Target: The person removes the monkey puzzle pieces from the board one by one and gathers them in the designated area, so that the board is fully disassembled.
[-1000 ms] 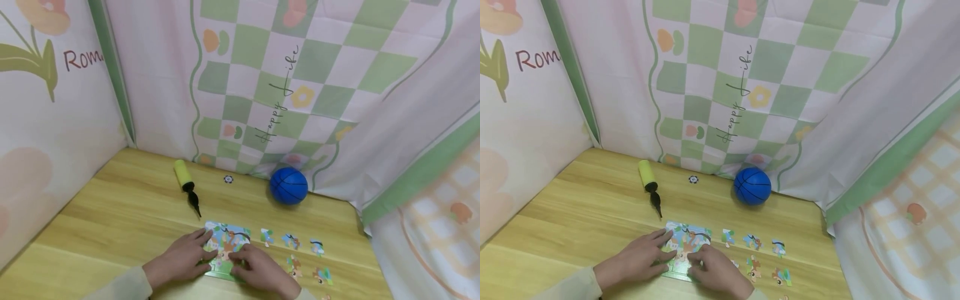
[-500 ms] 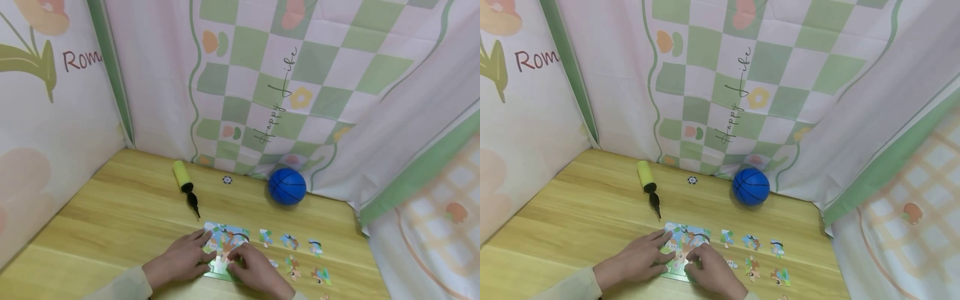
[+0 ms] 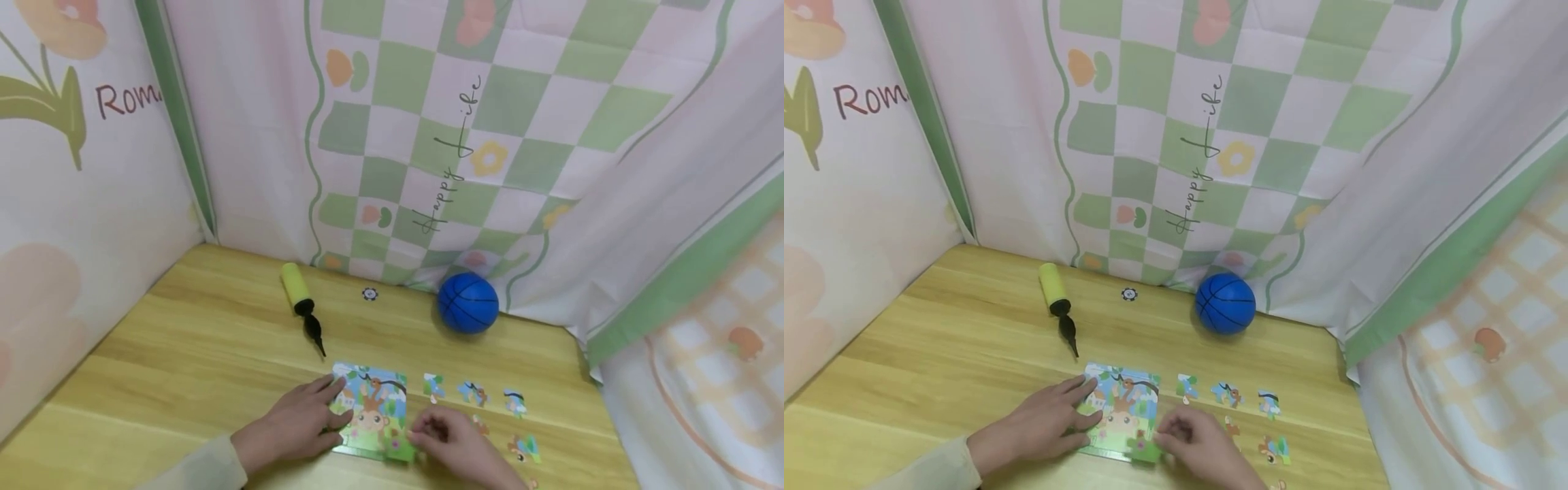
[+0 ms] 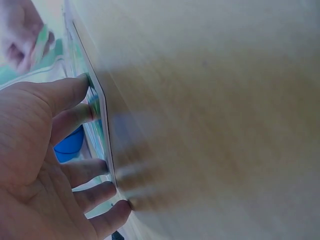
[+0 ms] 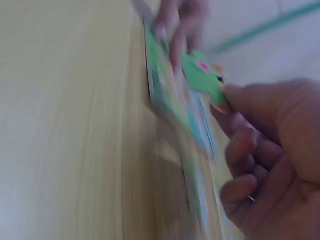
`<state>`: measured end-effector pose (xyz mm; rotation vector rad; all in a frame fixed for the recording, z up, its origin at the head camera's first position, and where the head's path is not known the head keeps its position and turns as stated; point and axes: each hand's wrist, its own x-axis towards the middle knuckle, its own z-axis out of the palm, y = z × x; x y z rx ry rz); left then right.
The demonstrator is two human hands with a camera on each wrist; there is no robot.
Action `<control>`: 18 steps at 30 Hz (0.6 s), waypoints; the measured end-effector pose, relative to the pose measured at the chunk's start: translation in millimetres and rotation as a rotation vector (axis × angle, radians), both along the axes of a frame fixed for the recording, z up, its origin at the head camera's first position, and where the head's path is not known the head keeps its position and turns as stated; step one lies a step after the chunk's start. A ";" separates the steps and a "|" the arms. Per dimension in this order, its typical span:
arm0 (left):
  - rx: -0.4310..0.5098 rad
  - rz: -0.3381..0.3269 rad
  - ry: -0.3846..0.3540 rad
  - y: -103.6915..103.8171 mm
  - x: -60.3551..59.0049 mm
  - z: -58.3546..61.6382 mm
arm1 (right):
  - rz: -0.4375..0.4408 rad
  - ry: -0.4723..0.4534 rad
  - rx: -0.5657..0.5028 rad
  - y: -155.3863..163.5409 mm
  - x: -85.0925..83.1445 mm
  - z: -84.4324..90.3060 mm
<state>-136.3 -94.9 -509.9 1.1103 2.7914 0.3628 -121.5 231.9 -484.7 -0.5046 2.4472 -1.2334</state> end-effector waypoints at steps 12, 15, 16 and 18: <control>-0.004 -0.012 0.001 -2.1 2.8 5.3 | -0.124 -0.283 -0.023 121.7 36.0 -14.7; 0.001 -0.013 -0.005 -1.3 2.1 5.3 | -0.125 -0.248 0.005 121.2 36.4 -13.6; 0.001 -0.013 -0.006 -1.1 1.9 4.8 | -0.124 -0.239 0.014 120.7 36.4 -13.1; 0.001 -0.014 -0.011 -0.7 1.7 4.1 | -0.128 -0.226 0.034 119.7 37.0 -12.5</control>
